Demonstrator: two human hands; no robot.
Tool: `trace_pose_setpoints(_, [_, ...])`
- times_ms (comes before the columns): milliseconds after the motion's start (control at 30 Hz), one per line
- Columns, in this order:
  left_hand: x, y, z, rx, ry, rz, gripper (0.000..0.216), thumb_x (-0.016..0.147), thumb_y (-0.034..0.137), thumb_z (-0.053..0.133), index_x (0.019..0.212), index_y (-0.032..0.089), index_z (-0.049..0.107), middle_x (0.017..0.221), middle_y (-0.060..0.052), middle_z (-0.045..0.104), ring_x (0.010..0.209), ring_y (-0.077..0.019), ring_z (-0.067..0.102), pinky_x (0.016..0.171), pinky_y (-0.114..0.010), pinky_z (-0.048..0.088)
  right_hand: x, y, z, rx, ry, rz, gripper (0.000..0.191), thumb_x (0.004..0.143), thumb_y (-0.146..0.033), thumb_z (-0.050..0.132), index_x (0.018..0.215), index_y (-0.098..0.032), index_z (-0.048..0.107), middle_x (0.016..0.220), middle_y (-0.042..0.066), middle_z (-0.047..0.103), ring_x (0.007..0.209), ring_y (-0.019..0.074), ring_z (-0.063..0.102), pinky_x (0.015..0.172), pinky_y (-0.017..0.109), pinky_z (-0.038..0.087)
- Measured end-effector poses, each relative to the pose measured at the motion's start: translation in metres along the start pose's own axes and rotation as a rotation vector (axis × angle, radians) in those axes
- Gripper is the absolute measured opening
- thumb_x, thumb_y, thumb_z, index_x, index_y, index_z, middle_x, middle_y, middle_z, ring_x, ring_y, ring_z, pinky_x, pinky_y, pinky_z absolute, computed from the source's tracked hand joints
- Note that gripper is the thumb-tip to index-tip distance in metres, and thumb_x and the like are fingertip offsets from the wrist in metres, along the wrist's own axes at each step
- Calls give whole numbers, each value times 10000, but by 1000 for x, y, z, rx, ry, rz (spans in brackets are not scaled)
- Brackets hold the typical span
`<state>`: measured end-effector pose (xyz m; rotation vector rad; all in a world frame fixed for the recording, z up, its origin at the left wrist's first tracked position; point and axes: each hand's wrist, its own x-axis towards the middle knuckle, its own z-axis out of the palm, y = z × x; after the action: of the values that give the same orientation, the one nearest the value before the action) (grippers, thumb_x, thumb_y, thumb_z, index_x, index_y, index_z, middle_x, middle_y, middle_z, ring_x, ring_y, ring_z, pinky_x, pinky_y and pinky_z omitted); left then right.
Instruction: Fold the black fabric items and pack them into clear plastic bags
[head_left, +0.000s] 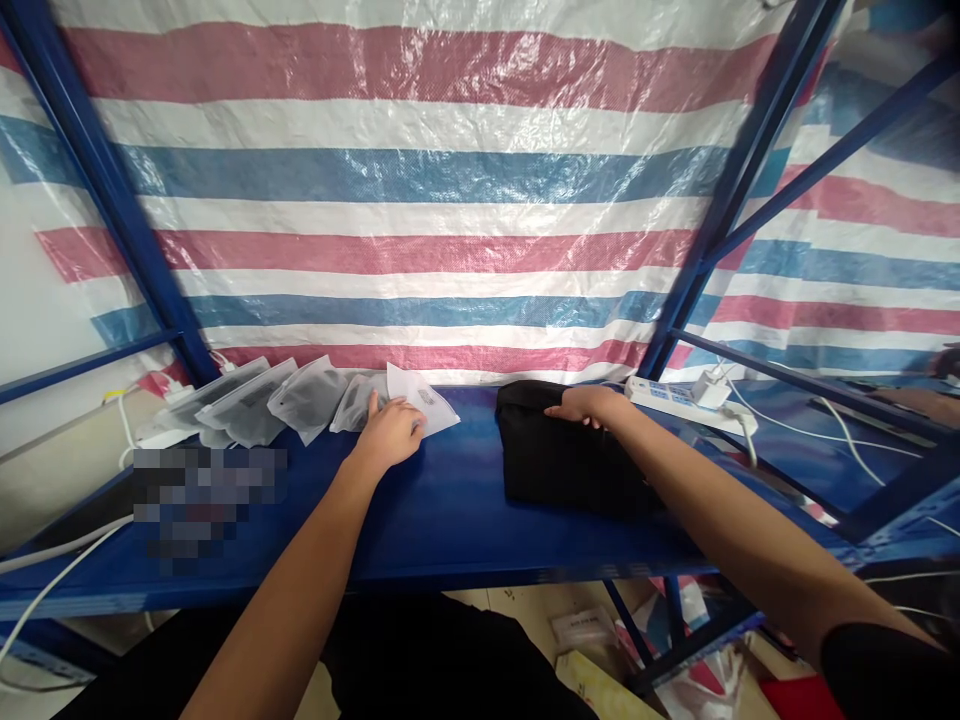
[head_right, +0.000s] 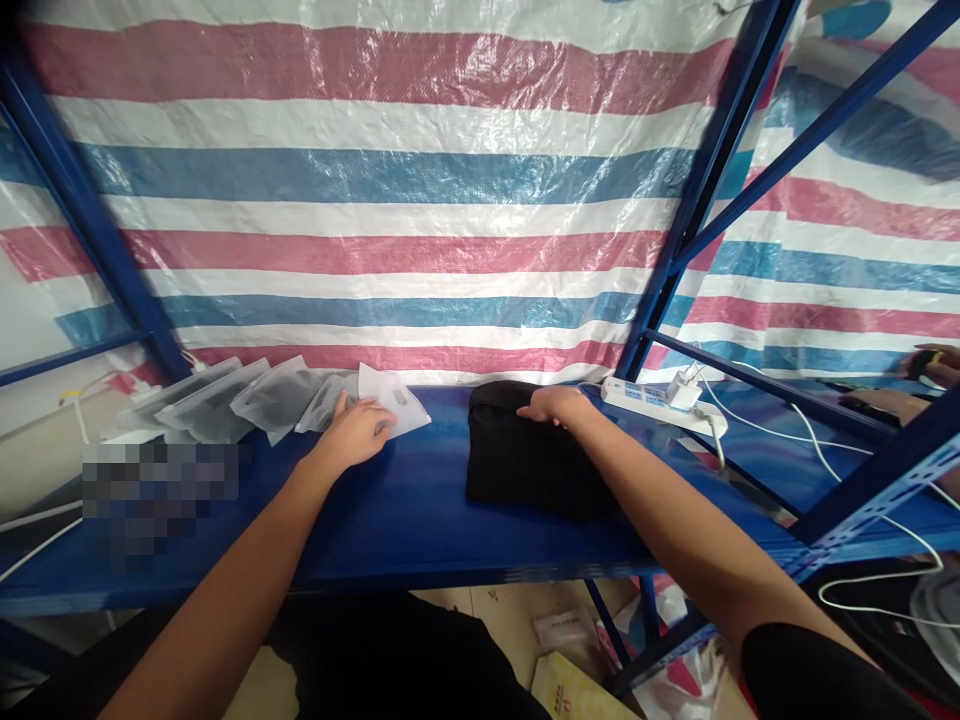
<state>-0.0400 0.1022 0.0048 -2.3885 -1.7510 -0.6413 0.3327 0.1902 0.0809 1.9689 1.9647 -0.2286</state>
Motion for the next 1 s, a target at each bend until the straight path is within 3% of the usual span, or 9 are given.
trace_pose_setpoints(67, [-1, 3, -1, -59, -63, 85, 335, 962, 161, 551, 1028, 316, 841, 1200, -16, 838, 1353, -312, 675, 1348, -653, 188, 1, 0, -16, 33, 35, -4, 741, 1087, -697, 467, 1266, -58, 797, 1187, 263, 801, 1147, 417, 775, 1048, 517, 551])
trace_pose_setpoints(167, [0, 11, -2, -229, -140, 189, 349, 969, 181, 524, 1089, 301, 829, 1230, -6, 827, 1160, -248, 757, 1218, -454, 463, -4, -15, -19, 63, 354, -158, 702, 1099, -652, 490, 1349, -49, 747, 1333, 292, 746, 1297, 435, 700, 1102, 509, 513])
trace_pose_setpoints(300, [1, 19, -4, -322, -151, 216, 303, 955, 179, 534, 1037, 270, 812, 1183, -26, 819, 1008, -229, 770, 911, -331, 595, -12, -53, 13, 194, 527, -772, 604, 1103, -577, 554, 1509, -144, 670, 1464, 215, 707, 1371, 370, 660, 1197, 479, 477])
trace_pose_setpoints(400, [1, 16, -4, -249, -97, 207, 296, 990, 190, 527, 1068, 264, 802, 1182, -41, 810, 1037, -237, 764, 969, -351, 590, -10, -75, 46, 313, 457, -1081, 642, 1072, -598, 625, 1600, -233, 608, 1671, 136, 559, 1566, 337, 504, 1326, 482, 363])
trace_pose_setpoints(500, [2, 8, -3, -88, 9, 158, 311, 1049, 250, 522, 1222, 262, 780, 1340, -70, 772, 1212, -273, 730, 1249, -482, 435, -4, -84, 69, 328, 353, -1115, 671, 1082, -607, 605, 1645, -245, 561, 1755, 117, 442, 1655, 341, 373, 1380, 517, 263])
trace_pose_setpoints(600, [6, 5, 3, 73, 28, 128, 360, 1075, 288, 506, 1332, 216, 747, 1514, -136, 682, 1401, -328, 637, 1350, -570, 255, -3, -87, 76, 343, 342, -1116, 651, 1090, -581, 608, 1649, -252, 556, 1755, 113, 433, 1669, 358, 339, 1386, 553, 236])
trace_pose_setpoints(700, [13, 13, 16, 111, -25, 148, 383, 1049, 220, 491, 1326, 147, 746, 1553, -194, 643, 1531, -339, 522, 1339, -498, 298, -8, -90, 73, 347, 365, -1134, 645, 1062, -584, 660, 1621, -268, 595, 1725, 109, 483, 1652, 373, 372, 1380, 570, 247])
trace_pose_setpoints(800, [20, 25, 31, 61, -63, 84, 428, 1031, 206, 478, 1382, 116, 706, 1532, -223, 650, 1479, -340, 576, 1258, -469, 417, -14, -93, 69, 334, 398, -1159, 601, 1055, -610, 658, 1560, -285, 666, 1659, 116, 578, 1562, 360, 515, 1345, 529, 332])
trace_pose_setpoints(1000, [25, 37, 46, 37, -148, 12, 497, 1027, 356, 520, 1445, 100, 604, 1663, -279, 498, 1567, -429, 450, 1256, -602, 371, -22, -94, 60, 313, 429, -1251, 475, 1096, -623, 561, 1337, -311, 826, 1362, 91, 770, 1249, 291, 722, 1143, 418, 519])
